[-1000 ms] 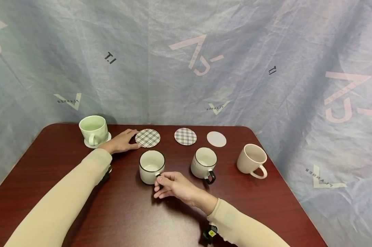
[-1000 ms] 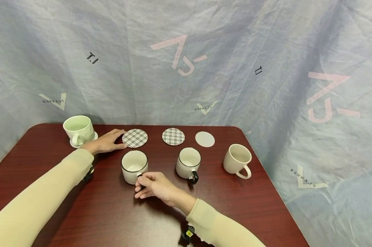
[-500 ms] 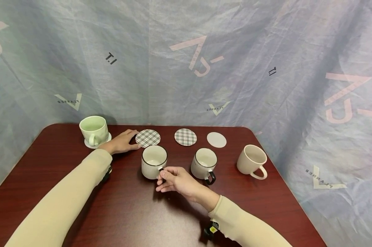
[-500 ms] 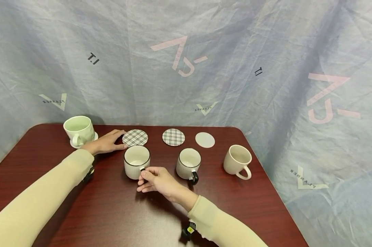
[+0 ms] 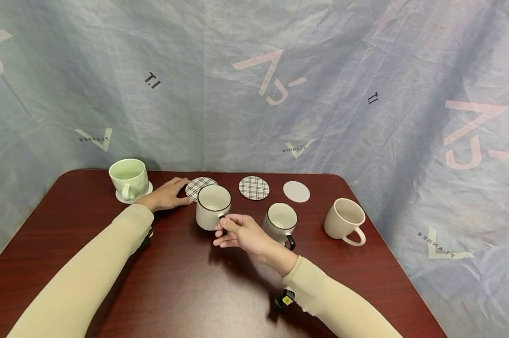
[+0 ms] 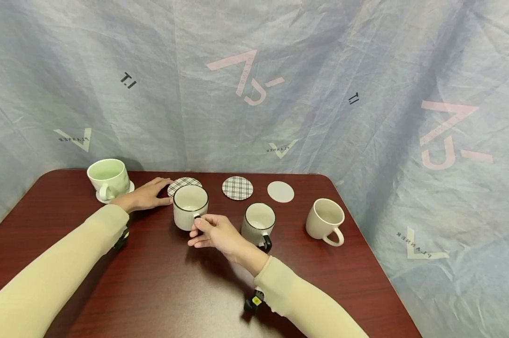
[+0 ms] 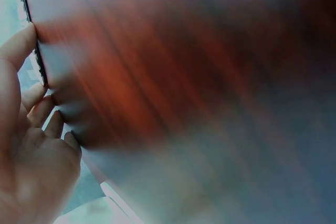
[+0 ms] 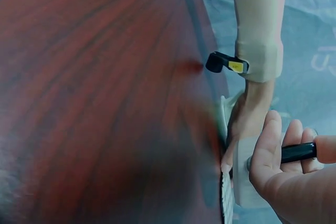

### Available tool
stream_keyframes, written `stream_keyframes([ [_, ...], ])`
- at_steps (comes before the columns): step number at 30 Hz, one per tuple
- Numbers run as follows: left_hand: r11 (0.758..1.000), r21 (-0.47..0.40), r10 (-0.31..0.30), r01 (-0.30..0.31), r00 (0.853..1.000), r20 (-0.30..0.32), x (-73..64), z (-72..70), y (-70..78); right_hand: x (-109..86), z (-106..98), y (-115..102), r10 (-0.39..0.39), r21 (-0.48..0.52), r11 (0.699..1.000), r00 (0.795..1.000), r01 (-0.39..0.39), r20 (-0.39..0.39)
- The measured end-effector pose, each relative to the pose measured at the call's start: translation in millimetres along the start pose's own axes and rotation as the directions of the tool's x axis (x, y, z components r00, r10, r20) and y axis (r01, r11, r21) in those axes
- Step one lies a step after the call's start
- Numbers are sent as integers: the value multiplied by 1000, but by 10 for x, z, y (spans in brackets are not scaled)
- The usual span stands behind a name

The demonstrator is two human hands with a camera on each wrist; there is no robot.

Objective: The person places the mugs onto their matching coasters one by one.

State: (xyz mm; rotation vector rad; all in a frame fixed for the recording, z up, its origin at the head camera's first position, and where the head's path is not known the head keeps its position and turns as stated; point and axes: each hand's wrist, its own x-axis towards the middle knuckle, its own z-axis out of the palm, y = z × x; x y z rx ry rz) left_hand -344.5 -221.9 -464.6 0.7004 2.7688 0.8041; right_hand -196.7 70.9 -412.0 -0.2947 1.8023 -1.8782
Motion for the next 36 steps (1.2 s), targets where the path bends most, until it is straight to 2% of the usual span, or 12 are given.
stream_keyframes([
  [14, 1000, -16, -13, 13, 1000, 9, 40, 35, -41, 312, 12, -142, -5, 37, 999, 997, 7, -76],
  [20, 1000, -14, 3, -3, 1000, -10, 30, 27, -46, 385, 26, -184, -7, 38, 999, 995, 10, -95],
  [36, 1000, -16, -15, 15, 1000, -5, -6, 13, 44, 674, -19, -323, -20, -4, 1000, 991, 20, -135],
])
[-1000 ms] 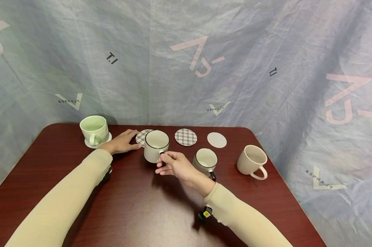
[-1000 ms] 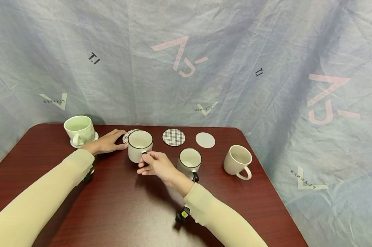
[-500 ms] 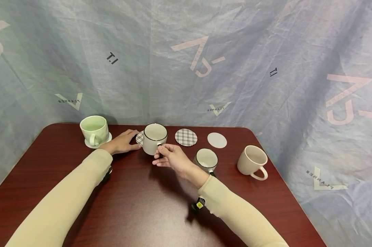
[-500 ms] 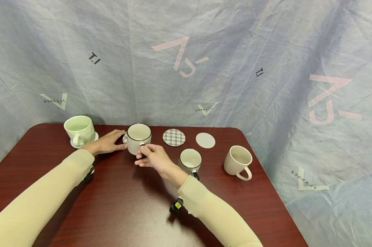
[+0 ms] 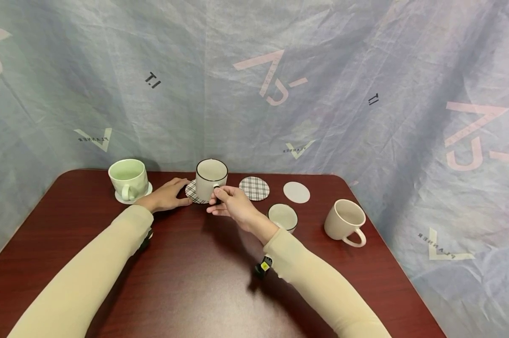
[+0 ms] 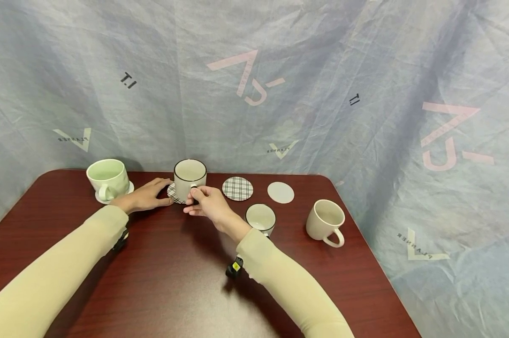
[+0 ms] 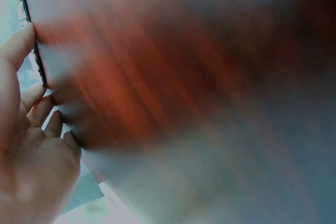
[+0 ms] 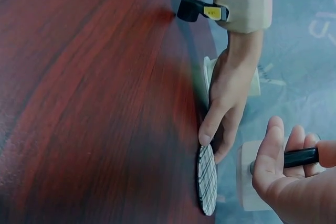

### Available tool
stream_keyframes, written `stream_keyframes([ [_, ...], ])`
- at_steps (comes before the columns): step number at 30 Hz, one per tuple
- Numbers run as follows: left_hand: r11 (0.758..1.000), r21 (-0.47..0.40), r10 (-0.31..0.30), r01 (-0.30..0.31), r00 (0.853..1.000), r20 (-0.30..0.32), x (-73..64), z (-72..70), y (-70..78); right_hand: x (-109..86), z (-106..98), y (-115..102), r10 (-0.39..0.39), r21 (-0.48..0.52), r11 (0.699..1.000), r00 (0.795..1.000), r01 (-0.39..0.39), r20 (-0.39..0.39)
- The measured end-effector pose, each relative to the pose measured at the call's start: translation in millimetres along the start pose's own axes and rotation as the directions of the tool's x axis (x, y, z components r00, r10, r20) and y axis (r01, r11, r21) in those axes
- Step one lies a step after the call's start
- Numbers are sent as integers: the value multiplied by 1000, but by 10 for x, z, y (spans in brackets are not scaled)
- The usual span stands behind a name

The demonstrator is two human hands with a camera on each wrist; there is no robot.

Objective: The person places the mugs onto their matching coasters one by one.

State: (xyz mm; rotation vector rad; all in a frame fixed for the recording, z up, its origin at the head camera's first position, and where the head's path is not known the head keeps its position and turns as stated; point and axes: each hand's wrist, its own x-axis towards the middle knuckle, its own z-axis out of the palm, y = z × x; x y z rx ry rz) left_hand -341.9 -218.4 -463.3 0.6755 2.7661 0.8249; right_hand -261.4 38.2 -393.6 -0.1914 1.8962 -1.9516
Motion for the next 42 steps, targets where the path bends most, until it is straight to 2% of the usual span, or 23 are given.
stream_keyframes([
  [15, 1000, -8, 3, -3, 1000, 3, 1, -16, -17, 231, 64, -46, 6, -15, 1000, 999, -7, -33],
  [32, 1000, -8, -19, 19, 1000, 24, 18, -21, -44, 471, 141, 92, -14, 9, 1000, 993, 15, -117],
  [42, 1000, 3, 4, -4, 1000, 9, 4, -11, -8, 551, 150, 173, -13, 23, 1000, 987, 17, -158],
])
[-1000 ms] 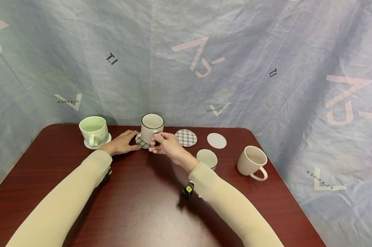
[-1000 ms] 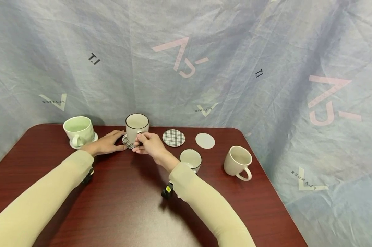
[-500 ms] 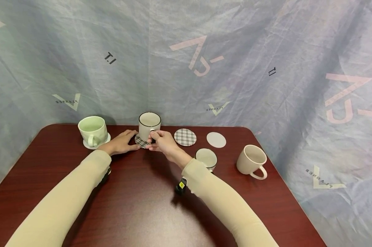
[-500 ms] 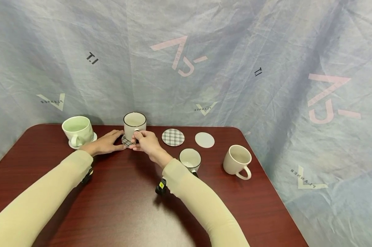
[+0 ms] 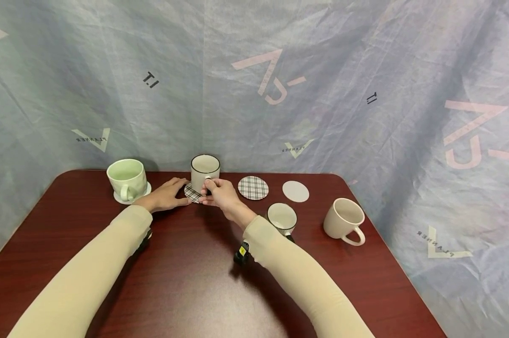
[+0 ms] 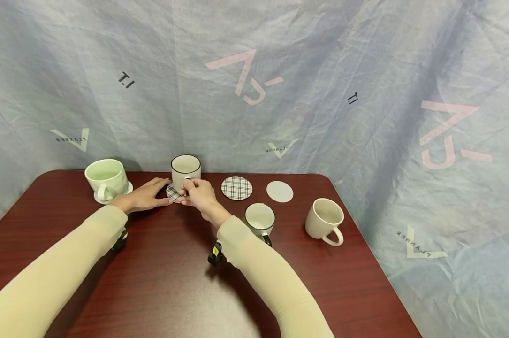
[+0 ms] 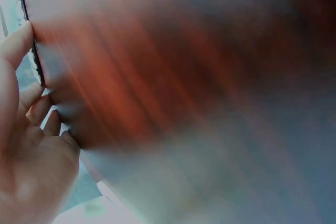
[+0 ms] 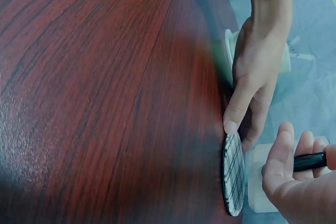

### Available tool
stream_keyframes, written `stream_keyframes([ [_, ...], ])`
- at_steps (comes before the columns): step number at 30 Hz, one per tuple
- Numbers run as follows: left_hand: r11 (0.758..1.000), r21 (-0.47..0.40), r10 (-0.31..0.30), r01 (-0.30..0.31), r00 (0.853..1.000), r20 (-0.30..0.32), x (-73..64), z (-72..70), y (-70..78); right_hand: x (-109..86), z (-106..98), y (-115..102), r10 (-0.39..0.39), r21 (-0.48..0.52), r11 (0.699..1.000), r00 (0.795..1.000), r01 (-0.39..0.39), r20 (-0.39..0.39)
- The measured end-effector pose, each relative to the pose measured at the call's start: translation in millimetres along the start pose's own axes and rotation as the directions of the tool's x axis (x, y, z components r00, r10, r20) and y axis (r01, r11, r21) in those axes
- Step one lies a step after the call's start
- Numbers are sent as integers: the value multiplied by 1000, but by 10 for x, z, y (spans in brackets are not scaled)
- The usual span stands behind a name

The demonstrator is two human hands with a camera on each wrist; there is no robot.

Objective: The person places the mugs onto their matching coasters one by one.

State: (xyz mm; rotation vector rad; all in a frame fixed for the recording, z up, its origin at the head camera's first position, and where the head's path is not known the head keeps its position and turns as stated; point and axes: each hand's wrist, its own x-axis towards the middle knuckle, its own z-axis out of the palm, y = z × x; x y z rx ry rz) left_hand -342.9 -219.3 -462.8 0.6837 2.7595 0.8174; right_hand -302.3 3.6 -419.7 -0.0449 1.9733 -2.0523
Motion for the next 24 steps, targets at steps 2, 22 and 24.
stream_keyframes([
  [2, 1000, -3, 0, 0, 1000, 1, -2, -4, -3, 8, 8, 3, -2, -3, 1000, 1000, 2, -1],
  [22, 999, -24, 27, -27, 1000, -3, 20, 22, -103, 58, 108, 84, 0, -17, 1000, 1000, -1, -30],
  [24, 1000, -28, 10, -10, 1000, 5, 16, 17, -79, 61, 109, 93, 2, -20, 1000, 999, -3, -34],
])
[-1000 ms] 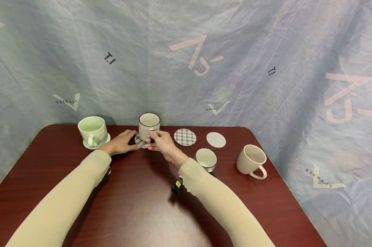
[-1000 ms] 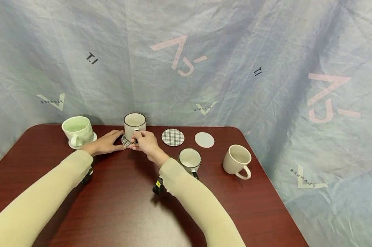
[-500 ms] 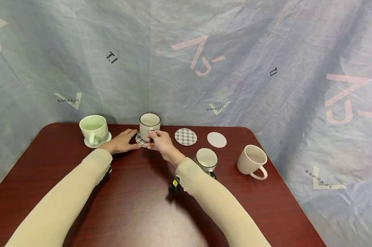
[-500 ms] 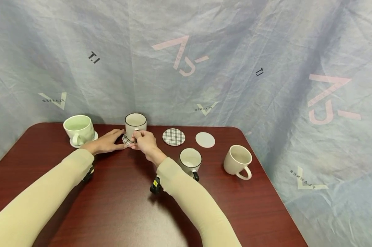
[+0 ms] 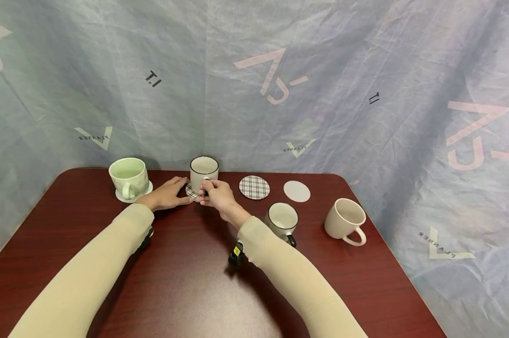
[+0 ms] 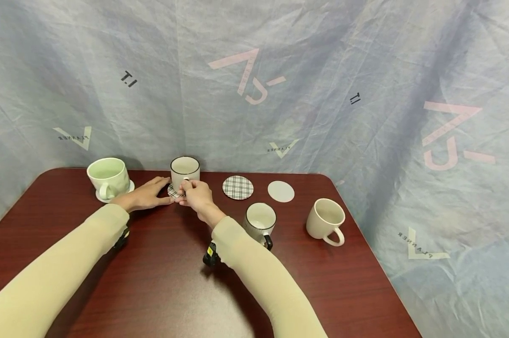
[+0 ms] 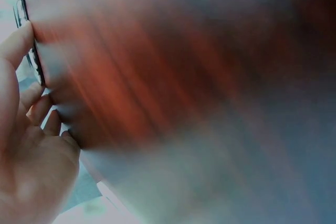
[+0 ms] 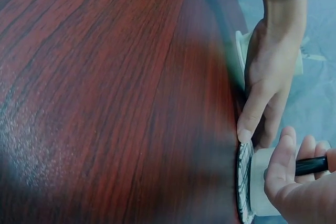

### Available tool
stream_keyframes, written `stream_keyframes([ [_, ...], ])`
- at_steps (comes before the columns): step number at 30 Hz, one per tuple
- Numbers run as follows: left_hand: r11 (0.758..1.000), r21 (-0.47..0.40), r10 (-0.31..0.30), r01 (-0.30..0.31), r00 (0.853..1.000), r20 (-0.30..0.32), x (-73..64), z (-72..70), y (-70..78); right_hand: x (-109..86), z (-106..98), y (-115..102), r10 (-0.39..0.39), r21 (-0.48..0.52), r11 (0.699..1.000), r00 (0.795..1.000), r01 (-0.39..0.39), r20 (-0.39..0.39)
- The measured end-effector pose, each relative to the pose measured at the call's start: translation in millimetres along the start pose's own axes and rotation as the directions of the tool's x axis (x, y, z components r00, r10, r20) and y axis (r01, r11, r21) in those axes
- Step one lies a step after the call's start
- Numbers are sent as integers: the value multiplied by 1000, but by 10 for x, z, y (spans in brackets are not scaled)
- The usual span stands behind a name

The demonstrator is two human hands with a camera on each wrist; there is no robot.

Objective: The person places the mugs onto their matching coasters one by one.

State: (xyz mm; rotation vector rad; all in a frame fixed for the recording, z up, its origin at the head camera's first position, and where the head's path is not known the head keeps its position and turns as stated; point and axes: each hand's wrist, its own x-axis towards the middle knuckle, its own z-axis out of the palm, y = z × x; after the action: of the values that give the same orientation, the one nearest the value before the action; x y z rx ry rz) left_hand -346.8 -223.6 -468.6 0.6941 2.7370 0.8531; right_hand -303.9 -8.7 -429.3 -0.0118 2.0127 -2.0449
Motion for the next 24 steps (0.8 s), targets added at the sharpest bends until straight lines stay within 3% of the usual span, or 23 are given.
stream_keyframes([
  [4, 1000, 1, -25, 25, 1000, 8, -1, 4, 15, -1, 6, 21, 0, -12, 1000, 1000, 0, -3],
  [11, 1000, 9, 1, -1, 1000, -13, -1, 2, -11, -7, 21, 26, 5, -32, 999, 1000, -4, 18],
  [24, 1000, 17, -14, 14, 1000, 2, -10, -13, 31, 8, 33, 40, 30, -13, 999, 997, -30, 70],
])
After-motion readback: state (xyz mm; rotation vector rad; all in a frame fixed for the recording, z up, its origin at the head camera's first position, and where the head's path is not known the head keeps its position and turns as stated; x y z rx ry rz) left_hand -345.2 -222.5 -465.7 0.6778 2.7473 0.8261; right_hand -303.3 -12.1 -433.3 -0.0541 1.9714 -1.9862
